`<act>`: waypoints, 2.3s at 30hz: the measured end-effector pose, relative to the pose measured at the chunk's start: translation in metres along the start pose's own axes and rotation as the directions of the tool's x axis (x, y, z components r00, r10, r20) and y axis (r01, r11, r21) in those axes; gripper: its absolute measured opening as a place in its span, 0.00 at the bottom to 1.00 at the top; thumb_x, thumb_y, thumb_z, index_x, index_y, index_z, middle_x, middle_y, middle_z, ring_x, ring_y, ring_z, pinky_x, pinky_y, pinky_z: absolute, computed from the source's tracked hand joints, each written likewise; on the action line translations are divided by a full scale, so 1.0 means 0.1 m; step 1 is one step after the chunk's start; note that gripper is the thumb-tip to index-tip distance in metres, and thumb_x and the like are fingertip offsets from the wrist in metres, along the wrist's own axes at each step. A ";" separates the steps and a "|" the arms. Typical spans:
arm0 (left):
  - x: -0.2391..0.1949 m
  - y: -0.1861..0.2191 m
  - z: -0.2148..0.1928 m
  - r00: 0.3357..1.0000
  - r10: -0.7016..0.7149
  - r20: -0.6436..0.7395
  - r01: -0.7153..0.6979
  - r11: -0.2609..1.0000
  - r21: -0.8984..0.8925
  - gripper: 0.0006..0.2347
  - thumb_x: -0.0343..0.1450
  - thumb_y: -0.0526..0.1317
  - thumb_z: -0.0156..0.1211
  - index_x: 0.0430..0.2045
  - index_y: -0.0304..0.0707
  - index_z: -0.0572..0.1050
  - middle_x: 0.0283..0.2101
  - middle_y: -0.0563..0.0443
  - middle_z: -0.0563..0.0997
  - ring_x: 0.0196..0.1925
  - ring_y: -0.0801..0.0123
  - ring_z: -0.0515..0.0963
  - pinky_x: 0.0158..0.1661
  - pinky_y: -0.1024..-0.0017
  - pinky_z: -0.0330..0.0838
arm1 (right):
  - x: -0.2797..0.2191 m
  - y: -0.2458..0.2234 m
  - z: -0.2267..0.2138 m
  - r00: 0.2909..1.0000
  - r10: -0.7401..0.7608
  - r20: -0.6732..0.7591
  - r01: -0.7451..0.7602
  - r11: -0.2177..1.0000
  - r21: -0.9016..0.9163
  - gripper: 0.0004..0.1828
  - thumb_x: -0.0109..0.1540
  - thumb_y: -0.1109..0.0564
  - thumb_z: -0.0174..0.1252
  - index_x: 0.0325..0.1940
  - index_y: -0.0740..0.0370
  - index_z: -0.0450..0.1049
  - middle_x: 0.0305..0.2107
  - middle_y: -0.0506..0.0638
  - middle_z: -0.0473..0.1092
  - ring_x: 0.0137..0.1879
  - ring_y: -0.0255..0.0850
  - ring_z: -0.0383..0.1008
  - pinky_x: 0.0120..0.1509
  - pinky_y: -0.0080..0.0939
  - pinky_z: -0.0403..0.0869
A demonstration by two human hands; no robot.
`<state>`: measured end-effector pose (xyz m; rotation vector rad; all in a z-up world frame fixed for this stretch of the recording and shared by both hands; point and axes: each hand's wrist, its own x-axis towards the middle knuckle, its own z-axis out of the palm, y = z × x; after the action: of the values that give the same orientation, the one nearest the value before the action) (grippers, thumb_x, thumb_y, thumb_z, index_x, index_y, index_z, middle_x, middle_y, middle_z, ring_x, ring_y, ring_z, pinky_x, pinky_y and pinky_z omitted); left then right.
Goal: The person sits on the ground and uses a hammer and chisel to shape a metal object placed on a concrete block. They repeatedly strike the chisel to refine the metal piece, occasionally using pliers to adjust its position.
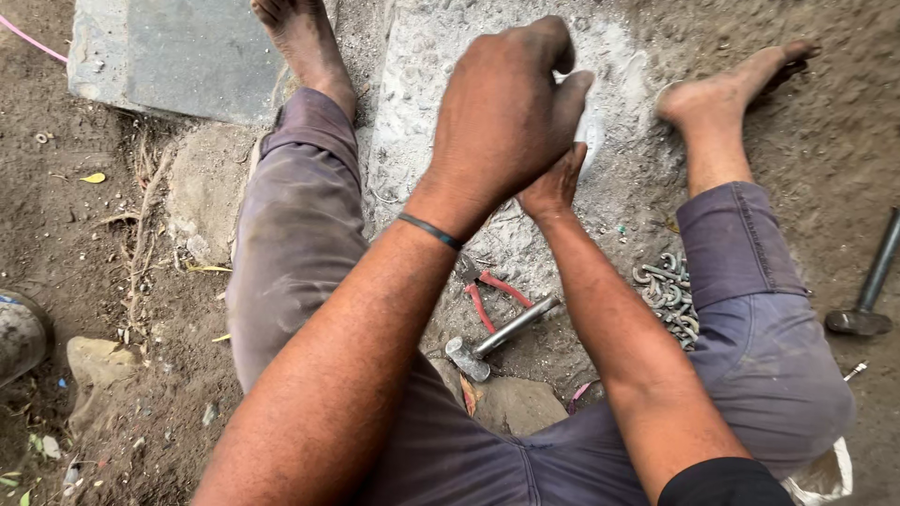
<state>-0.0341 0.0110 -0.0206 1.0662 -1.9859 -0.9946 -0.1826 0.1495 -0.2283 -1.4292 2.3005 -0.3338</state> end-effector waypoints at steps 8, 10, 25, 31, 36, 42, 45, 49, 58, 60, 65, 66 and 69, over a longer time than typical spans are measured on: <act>-0.01 -0.02 0.23 0.998 -0.057 0.016 0.058 0.998 -0.032 0.07 0.66 0.41 0.67 0.27 0.36 0.79 0.27 0.42 0.82 0.31 0.52 0.84 0.36 0.58 0.77 | 0.22 0.09 -0.47 0.965 0.199 0.172 -0.255 0.867 0.428 0.29 0.59 0.42 0.65 0.55 0.65 0.73 0.45 0.52 0.76 0.54 0.45 0.78 0.59 0.52 0.78; 0.01 -0.08 0.23 0.996 -0.073 0.041 0.074 0.997 -0.013 0.07 0.66 0.41 0.67 0.27 0.36 0.79 0.27 0.42 0.82 0.31 0.53 0.84 0.37 0.58 0.78 | 0.34 0.17 -0.63 0.983 0.080 0.164 -0.104 0.984 0.144 0.27 0.59 0.40 0.72 0.44 0.67 0.78 0.36 0.54 0.77 0.50 0.48 0.75 0.55 0.54 0.75; -0.16 -0.93 1.01 0.900 -0.317 0.300 0.278 0.946 0.165 0.35 0.57 0.58 0.77 0.43 0.23 0.73 0.41 0.26 0.81 0.46 0.39 0.82 0.47 0.54 0.76 | 0.59 0.97 -0.69 0.993 -0.046 -0.105 0.084 0.914 0.397 0.20 0.61 0.47 0.76 0.31 0.64 0.77 0.25 0.50 0.71 0.33 0.40 0.70 0.37 0.45 0.70; -0.50 -1.11 1.70 0.659 -0.617 0.430 0.709 0.701 -0.081 0.35 0.57 0.54 0.79 0.46 0.21 0.71 0.42 0.32 0.83 0.45 0.52 0.84 0.44 0.64 0.79 | 0.47 0.74 -0.58 0.987 -0.007 -0.161 0.052 0.959 0.277 0.24 0.58 0.43 0.76 0.29 0.67 0.76 0.29 0.57 0.69 0.38 0.45 0.69 0.41 0.48 0.69; -0.82 -1.20 1.99 0.599 -0.598 0.532 0.788 0.323 -0.524 0.22 0.63 0.37 0.74 0.46 0.27 0.70 0.35 0.41 0.83 0.29 0.66 0.80 0.24 0.70 0.72 | 0.44 0.65 -0.59 0.992 0.006 -0.128 0.023 0.973 0.231 0.27 0.56 0.38 0.74 0.34 0.65 0.79 0.33 0.60 0.70 0.39 0.47 0.70 0.40 0.49 0.71; -0.73 -1.24 1.91 0.524 -0.598 0.606 0.852 0.359 -0.382 0.20 0.66 0.39 0.73 0.42 0.21 0.71 0.32 0.39 0.83 0.28 0.64 0.85 0.24 0.68 0.81 | 0.51 0.76 -0.66 0.995 -0.008 -0.100 0.037 0.955 0.295 0.29 0.59 0.34 0.71 0.38 0.65 0.81 0.32 0.57 0.72 0.41 0.45 0.73 0.45 0.49 0.71; -0.71 -1.25 1.87 0.529 -0.541 0.654 0.849 0.335 -0.410 0.17 0.64 0.35 0.71 0.42 0.24 0.73 0.33 0.40 0.85 0.29 0.65 0.87 0.27 0.69 0.86 | 0.53 0.77 -0.64 0.993 0.001 -0.122 0.035 0.954 0.298 0.31 0.57 0.32 0.72 0.40 0.64 0.82 0.33 0.57 0.72 0.41 0.44 0.73 0.44 0.48 0.73; -0.82 -1.34 1.85 0.491 -0.532 0.690 0.867 0.376 -0.327 0.11 0.67 0.29 0.63 0.40 0.20 0.73 0.32 0.38 0.84 0.27 0.63 0.87 0.26 0.70 0.84 | 0.46 0.73 -0.52 0.992 0.000 -0.124 0.029 0.971 0.236 0.32 0.56 0.31 0.73 0.38 0.65 0.81 0.32 0.58 0.71 0.41 0.45 0.72 0.43 0.50 0.72; -0.78 -1.31 1.79 0.433 -0.553 0.712 0.883 0.420 -0.210 0.09 0.69 0.29 0.57 0.41 0.24 0.73 0.27 0.41 0.83 0.23 0.67 0.82 0.23 0.72 0.79 | 0.50 0.76 -0.51 0.991 0.018 -0.135 0.020 0.961 0.275 0.27 0.58 0.34 0.72 0.35 0.62 0.81 0.31 0.55 0.74 0.39 0.41 0.73 0.41 0.49 0.74; -0.76 -1.32 1.77 0.448 -0.510 0.734 0.857 0.477 -0.192 0.08 0.69 0.29 0.57 0.39 0.24 0.73 0.26 0.42 0.83 0.23 0.68 0.81 0.23 0.73 0.77 | 0.53 0.81 -0.55 0.988 0.000 -0.156 0.055 0.936 0.348 0.25 0.59 0.36 0.71 0.35 0.61 0.82 0.29 0.52 0.75 0.37 0.39 0.75 0.41 0.48 0.75; -0.81 -1.39 1.73 0.465 -0.511 0.723 0.722 0.691 0.024 0.05 0.71 0.34 0.57 0.30 0.29 0.76 0.23 0.43 0.81 0.23 0.65 0.81 0.24 0.68 0.74 | 0.62 1.02 -0.72 0.981 0.143 -0.130 -0.068 0.885 0.460 0.25 0.61 0.34 0.67 0.27 0.58 0.80 0.18 0.46 0.71 0.27 0.36 0.70 0.35 0.47 0.72; -0.81 -1.42 1.73 0.453 -0.547 0.704 0.772 0.636 -0.002 0.04 0.71 0.33 0.56 0.30 0.29 0.75 0.23 0.41 0.80 0.23 0.63 0.81 0.24 0.65 0.74 | 0.66 1.05 -0.75 0.983 0.134 -0.123 -0.059 0.877 0.478 0.25 0.62 0.34 0.67 0.28 0.58 0.80 0.19 0.45 0.71 0.27 0.35 0.70 0.36 0.47 0.72; -0.77 -1.44 1.80 0.495 -0.538 0.682 0.859 0.419 -0.293 0.05 0.69 0.33 0.55 0.30 0.26 0.73 0.26 0.42 0.82 0.26 0.64 0.87 0.26 0.67 0.84 | 0.72 1.16 -0.79 0.984 0.134 -0.119 -0.054 0.854 0.517 0.27 0.64 0.33 0.65 0.27 0.59 0.78 0.19 0.45 0.70 0.28 0.34 0.69 0.38 0.46 0.71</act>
<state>-0.0940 0.0791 -0.2463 1.3990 -1.2131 -2.4371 -0.3395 0.1360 -0.2207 -1.0428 2.1508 -0.9740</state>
